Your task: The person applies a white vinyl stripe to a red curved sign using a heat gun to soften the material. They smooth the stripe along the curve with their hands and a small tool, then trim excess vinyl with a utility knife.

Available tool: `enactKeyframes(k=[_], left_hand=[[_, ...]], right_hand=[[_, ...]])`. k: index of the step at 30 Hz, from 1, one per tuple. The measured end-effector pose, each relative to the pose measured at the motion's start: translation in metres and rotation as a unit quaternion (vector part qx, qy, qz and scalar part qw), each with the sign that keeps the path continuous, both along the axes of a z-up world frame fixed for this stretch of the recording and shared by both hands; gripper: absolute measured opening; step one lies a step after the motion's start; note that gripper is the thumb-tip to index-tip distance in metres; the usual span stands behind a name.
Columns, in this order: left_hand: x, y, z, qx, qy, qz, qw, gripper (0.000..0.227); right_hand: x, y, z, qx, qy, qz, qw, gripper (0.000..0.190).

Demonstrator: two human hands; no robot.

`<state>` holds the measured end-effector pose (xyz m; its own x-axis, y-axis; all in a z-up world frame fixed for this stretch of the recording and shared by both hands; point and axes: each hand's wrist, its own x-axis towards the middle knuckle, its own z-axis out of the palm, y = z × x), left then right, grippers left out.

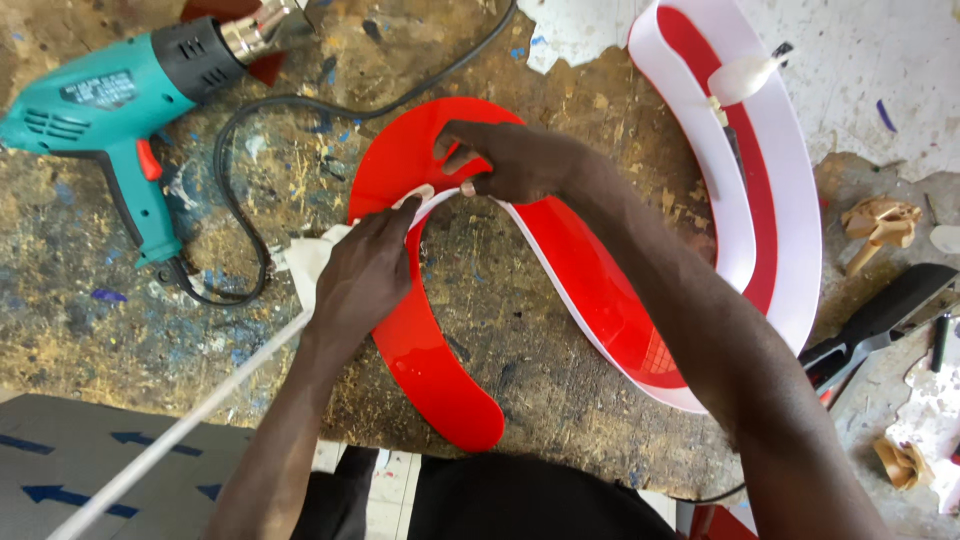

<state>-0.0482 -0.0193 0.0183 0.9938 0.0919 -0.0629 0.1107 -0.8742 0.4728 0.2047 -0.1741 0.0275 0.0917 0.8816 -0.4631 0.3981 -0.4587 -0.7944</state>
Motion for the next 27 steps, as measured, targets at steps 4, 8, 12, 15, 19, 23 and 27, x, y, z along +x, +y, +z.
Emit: enactKeyframes(k=[4,8,12,15,19,23,27], left_hand=[[0.005,-0.003,0.023,-0.15,0.013,0.048,0.987,0.068],[0.019,-0.003,0.033,-0.303,-0.031,0.065,0.95,0.064],[0.029,0.0,0.009,-0.355,-0.058,0.076,0.93,0.046],[0.039,-0.004,0.006,-0.321,-0.073,0.073,0.941,0.038],[0.032,-0.007,0.014,-0.299,-0.07,0.091,0.947,0.035],[0.032,-0.006,0.011,-0.3,-0.077,0.086,0.947,0.033],[0.028,0.0,0.016,-0.309,-0.056,0.077,0.946,0.035]], right_hand=[[-0.004,-0.002,-0.01,-0.005,-0.002,-0.033,0.999,0.058],[-0.011,-0.005,-0.004,0.0,-0.022,-0.042,0.999,0.061],[-0.008,-0.007,-0.024,0.013,-0.041,-0.049,0.998,0.063],[-0.005,-0.011,-0.027,0.027,-0.046,-0.073,0.996,0.053],[-0.01,-0.013,-0.019,0.048,-0.027,-0.088,0.995,0.047],[-0.01,-0.016,-0.017,0.067,-0.021,-0.101,0.992,0.042],[-0.008,-0.016,-0.026,0.085,-0.02,-0.097,0.991,0.044]])
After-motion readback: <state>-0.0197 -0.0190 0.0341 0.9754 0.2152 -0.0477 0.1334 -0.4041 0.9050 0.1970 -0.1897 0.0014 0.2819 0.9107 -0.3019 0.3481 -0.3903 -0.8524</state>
